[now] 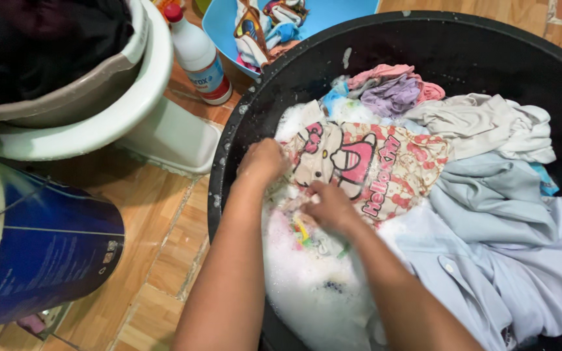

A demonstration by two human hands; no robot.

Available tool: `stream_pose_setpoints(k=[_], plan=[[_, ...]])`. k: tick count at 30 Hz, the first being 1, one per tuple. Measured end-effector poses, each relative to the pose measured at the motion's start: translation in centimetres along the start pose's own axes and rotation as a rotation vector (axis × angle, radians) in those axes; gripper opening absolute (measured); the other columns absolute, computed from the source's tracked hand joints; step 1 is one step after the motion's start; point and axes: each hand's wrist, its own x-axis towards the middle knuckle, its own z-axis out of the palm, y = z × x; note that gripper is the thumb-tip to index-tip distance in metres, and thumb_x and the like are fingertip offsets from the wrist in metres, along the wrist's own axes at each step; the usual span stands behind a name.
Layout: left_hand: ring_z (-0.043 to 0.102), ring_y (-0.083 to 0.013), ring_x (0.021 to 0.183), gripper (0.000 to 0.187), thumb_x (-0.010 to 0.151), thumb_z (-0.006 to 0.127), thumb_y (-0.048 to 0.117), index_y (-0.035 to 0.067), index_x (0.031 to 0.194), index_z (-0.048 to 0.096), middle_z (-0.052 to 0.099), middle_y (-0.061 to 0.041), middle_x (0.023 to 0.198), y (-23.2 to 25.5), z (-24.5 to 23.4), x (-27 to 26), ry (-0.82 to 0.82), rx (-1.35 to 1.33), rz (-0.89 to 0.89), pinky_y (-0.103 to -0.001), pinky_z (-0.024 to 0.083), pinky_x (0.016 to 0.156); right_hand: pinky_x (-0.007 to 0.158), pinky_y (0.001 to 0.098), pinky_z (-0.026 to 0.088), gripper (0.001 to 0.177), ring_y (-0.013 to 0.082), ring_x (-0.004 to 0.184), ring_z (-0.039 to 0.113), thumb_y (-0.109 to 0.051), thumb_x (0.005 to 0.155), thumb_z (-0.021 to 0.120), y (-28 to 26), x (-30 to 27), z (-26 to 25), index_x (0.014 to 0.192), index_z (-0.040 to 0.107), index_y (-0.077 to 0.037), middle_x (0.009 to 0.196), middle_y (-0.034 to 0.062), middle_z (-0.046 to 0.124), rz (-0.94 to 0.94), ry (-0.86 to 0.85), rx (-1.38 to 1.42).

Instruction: The person hand washes a pile of clothes in a black basin filled with soapy water. They scrub and agitate various garments, including a Hello Kitty shirt, using both hands to work the soap into the fabric.

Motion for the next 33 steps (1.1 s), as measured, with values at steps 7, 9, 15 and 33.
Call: stream_pose_setpoints(k=[7,9,15,33], plan=[[0.074,-0.0329,0.094,0.044,0.081,0.076,0.032,0.005,0.114,0.065,0.076,-0.019,0.106,-0.4,6.4,2.5,0.011,-0.887,-0.083,-0.047,0.059,0.082,0.071,0.0255,0.047,0.027,0.0054,0.08,0.057,-0.02,0.083,0.084,-2.9,-2.5,-7.2,0.101,0.07,-0.006,0.085,-0.0032,0.065,-0.369,-0.698,0.284],[0.07,-0.0343,0.095,0.057,0.076,0.083,0.027,0.006,0.123,0.059,0.073,-0.019,0.109,-0.1,7.7,2.7,-0.026,-0.805,-0.017,-0.047,0.057,0.08,0.067,0.0262,0.046,0.023,0.006,0.076,0.056,-0.02,0.085,0.081,-3.9,-2.9,-8.1,0.101,0.071,-0.006,0.085,-0.0017,0.065,-0.285,-0.692,0.309],[0.069,-0.0255,0.084,0.022,0.08,0.078,0.024,0.01,0.098,0.077,0.073,-0.012,0.089,2.5,7.0,-1.3,-0.191,-0.208,0.061,-0.04,0.055,0.081,0.059,0.0374,0.053,0.033,0.0194,0.071,0.062,0.003,0.078,0.063,1.0,-1.1,-10.1,0.109,0.059,-0.006,0.096,0.0071,0.06,-0.03,0.231,0.954],[0.066,-0.0228,0.086,0.034,0.099,0.059,0.029,-0.001,0.107,0.072,0.072,-0.011,0.094,3.0,14.5,-1.2,-0.217,-1.296,-0.095,-0.038,0.056,0.072,0.119,0.0418,0.034,0.057,0.0335,0.141,0.046,-0.037,0.105,0.044,-0.7,0.3,-0.6,0.149,0.044,-0.001,0.148,0.022,0.05,-0.245,0.689,0.615]])
